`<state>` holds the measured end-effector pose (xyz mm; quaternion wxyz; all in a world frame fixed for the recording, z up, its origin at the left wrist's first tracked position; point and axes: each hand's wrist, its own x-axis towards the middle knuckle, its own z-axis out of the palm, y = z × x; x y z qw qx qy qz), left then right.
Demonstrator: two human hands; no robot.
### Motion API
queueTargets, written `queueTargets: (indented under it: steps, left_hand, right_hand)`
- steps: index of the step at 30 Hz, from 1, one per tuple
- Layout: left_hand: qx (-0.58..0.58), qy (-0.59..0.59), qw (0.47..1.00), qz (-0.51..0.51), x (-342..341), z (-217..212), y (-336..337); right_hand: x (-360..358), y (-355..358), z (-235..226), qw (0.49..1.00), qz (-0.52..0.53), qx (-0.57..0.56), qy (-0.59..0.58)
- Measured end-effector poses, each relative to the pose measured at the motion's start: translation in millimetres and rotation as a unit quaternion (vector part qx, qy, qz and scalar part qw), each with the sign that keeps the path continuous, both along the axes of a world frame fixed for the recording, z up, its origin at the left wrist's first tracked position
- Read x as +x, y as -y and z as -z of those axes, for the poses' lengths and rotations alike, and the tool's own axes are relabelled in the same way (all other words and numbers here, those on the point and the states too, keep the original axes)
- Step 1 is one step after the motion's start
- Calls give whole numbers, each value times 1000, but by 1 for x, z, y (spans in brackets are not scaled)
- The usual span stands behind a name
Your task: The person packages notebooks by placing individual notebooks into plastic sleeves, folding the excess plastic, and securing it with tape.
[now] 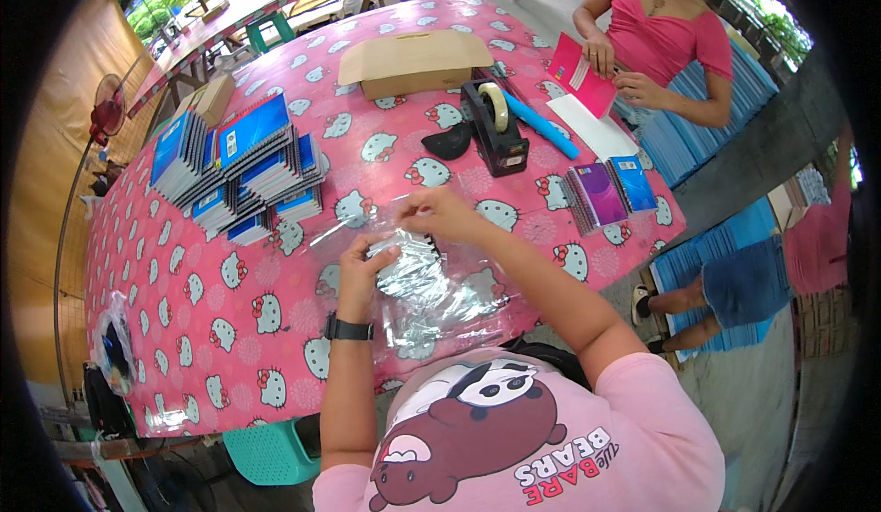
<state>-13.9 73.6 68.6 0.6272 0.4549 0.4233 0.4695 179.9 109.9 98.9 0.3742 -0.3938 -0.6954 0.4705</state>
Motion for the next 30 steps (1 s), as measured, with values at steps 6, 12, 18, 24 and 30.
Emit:
queueTargets:
  steps: [6, 12, 18, 24, 30]
  left_hand:
    - [5, 25, 999, -25, -4, 9, -1]
    - [5, -5, 1000, -20, -3, 13, -3]
    - [270, -226, 936, -5, -7, -22, -3]
    - [448, -374, 812, 5, -16, -33, 1]
    - [420, -373, 828, 1, -14, -41, 3]
  right_hand:
    - [-7, 19, -29, 996, -26, 89, 4]
    - [-2, 22, 7, 983, 22, 156, 95]
    - [-5, 13, 16, 977, 9, 200, 72]
    - [-14, 29, -5, 912, 73, 368, 165]
    - [-13, 26, -1, 913, 55, 365, 173]
